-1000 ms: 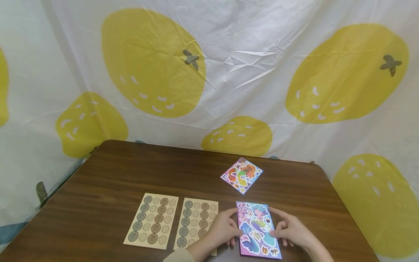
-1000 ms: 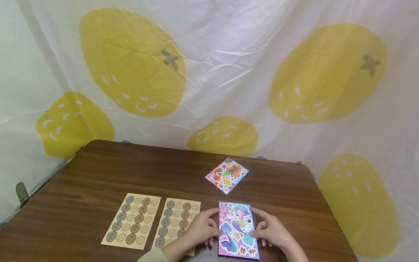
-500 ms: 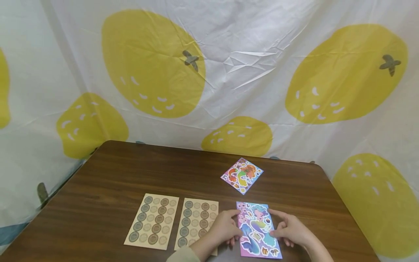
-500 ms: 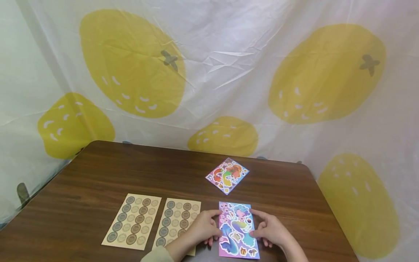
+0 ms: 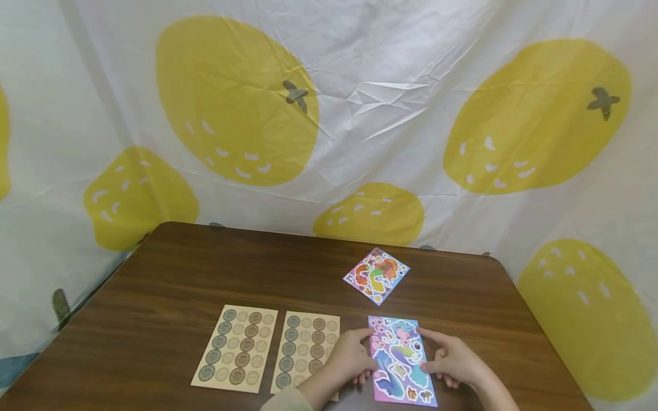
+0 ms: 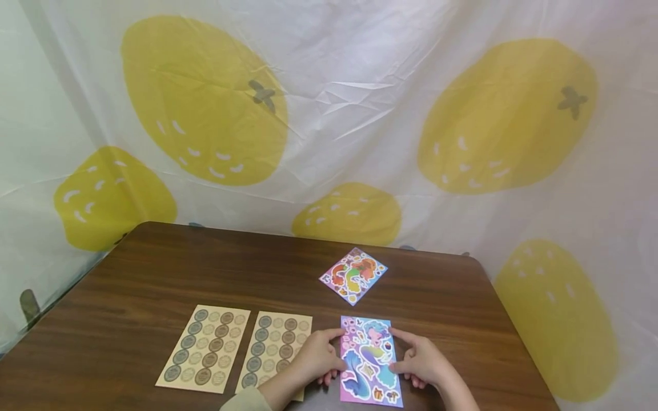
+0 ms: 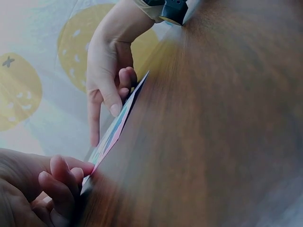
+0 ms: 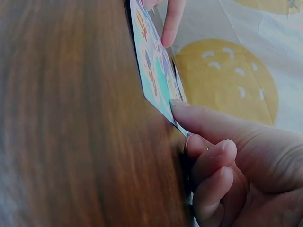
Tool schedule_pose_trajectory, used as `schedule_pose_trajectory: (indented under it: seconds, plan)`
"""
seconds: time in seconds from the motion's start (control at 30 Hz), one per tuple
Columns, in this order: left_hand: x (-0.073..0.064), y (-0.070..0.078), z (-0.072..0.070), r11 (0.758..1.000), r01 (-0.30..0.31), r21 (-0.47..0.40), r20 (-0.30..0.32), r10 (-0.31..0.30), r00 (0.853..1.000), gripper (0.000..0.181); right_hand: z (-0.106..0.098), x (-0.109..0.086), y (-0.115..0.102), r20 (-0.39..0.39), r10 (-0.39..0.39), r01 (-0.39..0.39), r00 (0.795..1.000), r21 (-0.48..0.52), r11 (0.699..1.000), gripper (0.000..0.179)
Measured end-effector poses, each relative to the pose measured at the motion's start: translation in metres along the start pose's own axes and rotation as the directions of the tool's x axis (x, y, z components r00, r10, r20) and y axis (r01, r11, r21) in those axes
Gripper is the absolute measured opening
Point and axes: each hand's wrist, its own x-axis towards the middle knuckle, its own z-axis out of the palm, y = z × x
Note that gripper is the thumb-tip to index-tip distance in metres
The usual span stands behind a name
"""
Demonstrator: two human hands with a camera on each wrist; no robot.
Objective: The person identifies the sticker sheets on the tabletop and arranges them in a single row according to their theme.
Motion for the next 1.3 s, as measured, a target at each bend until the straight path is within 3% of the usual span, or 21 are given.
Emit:
schedule_pose_trajectory:
  seconds: [0.6, 0.87, 1.3]
  plan:
    - [0.001, 0.002, -0.001, 1.0, -0.005, 0.002, 0.006, 0.005, 1.0, 0.069, 0.002, 0.001, -0.007, -0.033, 0.026, -0.027, 0.999, -0.025, 0.999, 0.085]
    - [0.0, 0.003, -0.004, 0.999, 0.045, -0.019, 0.041, -0.044, 0.998, 0.068, 0.005, 0.001, -0.009, -0.056, 0.031, -0.034, 0.998, -0.049, 0.998, 0.084]
    - [-0.002, 0.008, -0.01, 0.996, 0.034, -0.08, 0.083, -0.028, 0.996, 0.064, 0.006, 0.002, -0.011, -0.114, -0.008, -0.007, 0.993, -0.127, 0.992, 0.074]
